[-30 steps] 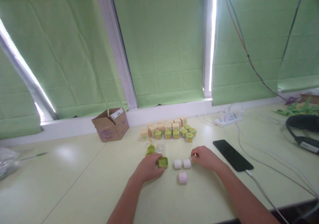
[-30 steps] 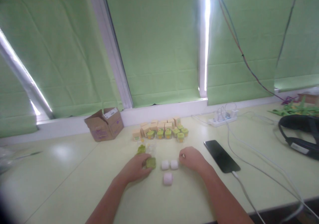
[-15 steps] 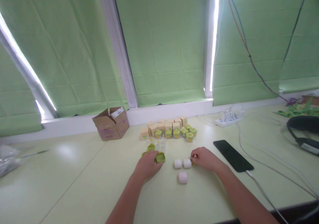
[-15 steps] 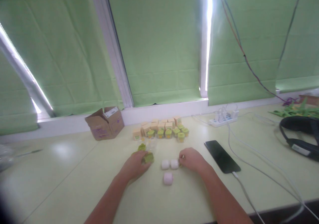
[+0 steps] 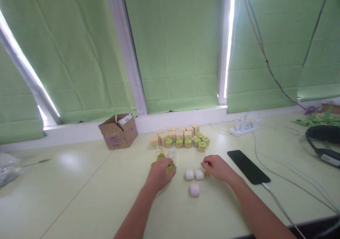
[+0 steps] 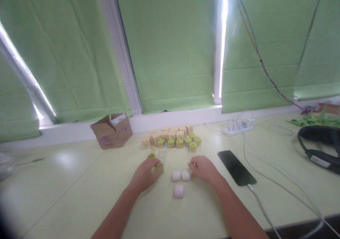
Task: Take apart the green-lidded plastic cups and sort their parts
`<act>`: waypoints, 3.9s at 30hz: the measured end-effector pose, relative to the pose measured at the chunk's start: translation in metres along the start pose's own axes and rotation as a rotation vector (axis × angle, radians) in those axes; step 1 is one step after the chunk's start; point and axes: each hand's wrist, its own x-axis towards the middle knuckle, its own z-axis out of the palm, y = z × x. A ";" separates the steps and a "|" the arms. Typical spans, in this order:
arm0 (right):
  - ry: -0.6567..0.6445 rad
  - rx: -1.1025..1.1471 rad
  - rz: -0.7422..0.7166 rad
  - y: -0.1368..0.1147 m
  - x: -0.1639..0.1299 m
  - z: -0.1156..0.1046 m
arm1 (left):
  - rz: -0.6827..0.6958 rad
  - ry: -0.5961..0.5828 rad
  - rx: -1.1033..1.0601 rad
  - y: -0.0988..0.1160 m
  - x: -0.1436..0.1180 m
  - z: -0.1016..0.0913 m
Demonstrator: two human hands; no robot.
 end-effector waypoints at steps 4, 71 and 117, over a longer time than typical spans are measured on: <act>0.017 -0.013 -0.013 -0.002 0.000 0.003 | 0.066 -0.085 -0.043 0.017 -0.003 0.003; 0.105 0.244 0.064 -0.084 0.012 0.015 | 0.019 0.087 -0.445 0.016 -0.002 0.016; 0.246 0.529 -0.102 -0.068 0.010 0.007 | -0.115 -0.157 -0.677 0.016 0.000 0.013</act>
